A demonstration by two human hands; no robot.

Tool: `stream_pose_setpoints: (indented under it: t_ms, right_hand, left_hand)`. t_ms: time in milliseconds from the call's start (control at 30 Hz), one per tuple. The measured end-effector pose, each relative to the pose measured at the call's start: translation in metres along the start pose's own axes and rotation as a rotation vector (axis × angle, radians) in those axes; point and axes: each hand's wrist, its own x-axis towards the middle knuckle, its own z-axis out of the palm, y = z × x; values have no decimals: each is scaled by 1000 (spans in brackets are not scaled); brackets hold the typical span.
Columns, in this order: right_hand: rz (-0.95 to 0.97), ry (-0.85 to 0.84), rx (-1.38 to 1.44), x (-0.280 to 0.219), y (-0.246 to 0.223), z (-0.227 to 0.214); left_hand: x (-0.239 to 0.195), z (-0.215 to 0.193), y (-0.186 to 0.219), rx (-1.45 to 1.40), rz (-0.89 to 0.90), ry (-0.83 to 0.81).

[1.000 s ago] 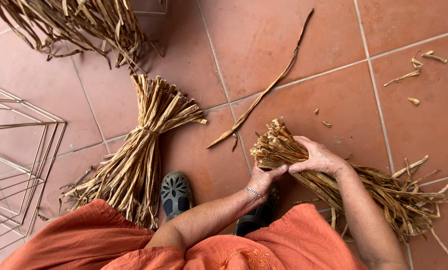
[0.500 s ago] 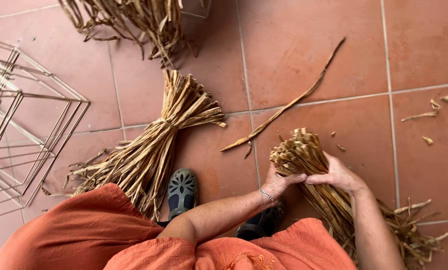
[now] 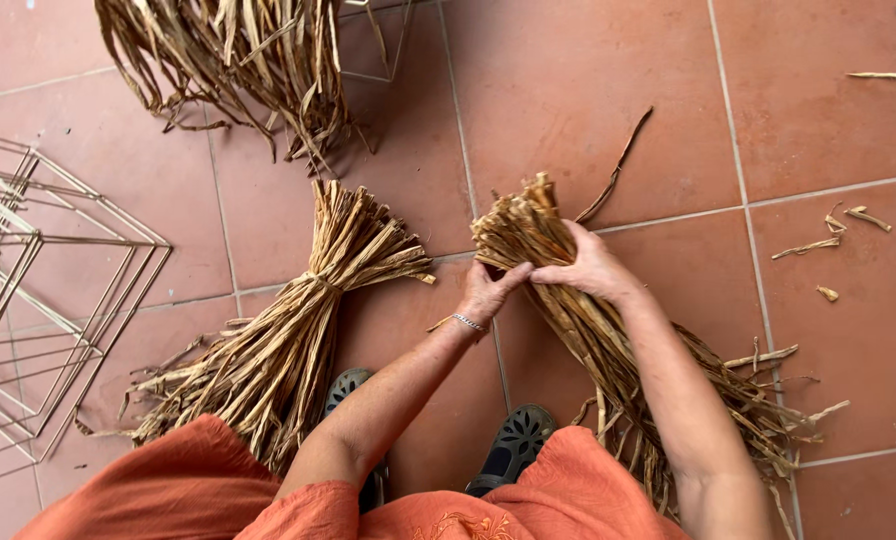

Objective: The person sits on a tiled floor and gathers dried plant strips into neat bundles. They align the strips, fold them, and secure each bundle with a thin tie, then place the finished bundles aside.

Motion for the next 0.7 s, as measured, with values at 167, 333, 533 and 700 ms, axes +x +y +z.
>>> stream_pose_setpoints:
  t_ms: [167,333,533,700]
  right_hand:
    - [-56,22,-128,14,29,4]
    - [95,216,195,27,52,-16]
    - [386,418,-325,69,70,-33]
    - [295,474,-324,87,82,-25]
  left_hand:
    - [1,-39,16,823,-82,-95]
    - [-21,-57,23,1464,-59,-175]
    - [-30,-57,3,1904,137,-219]
    - [-43,-55,-5,1601,184,-234]
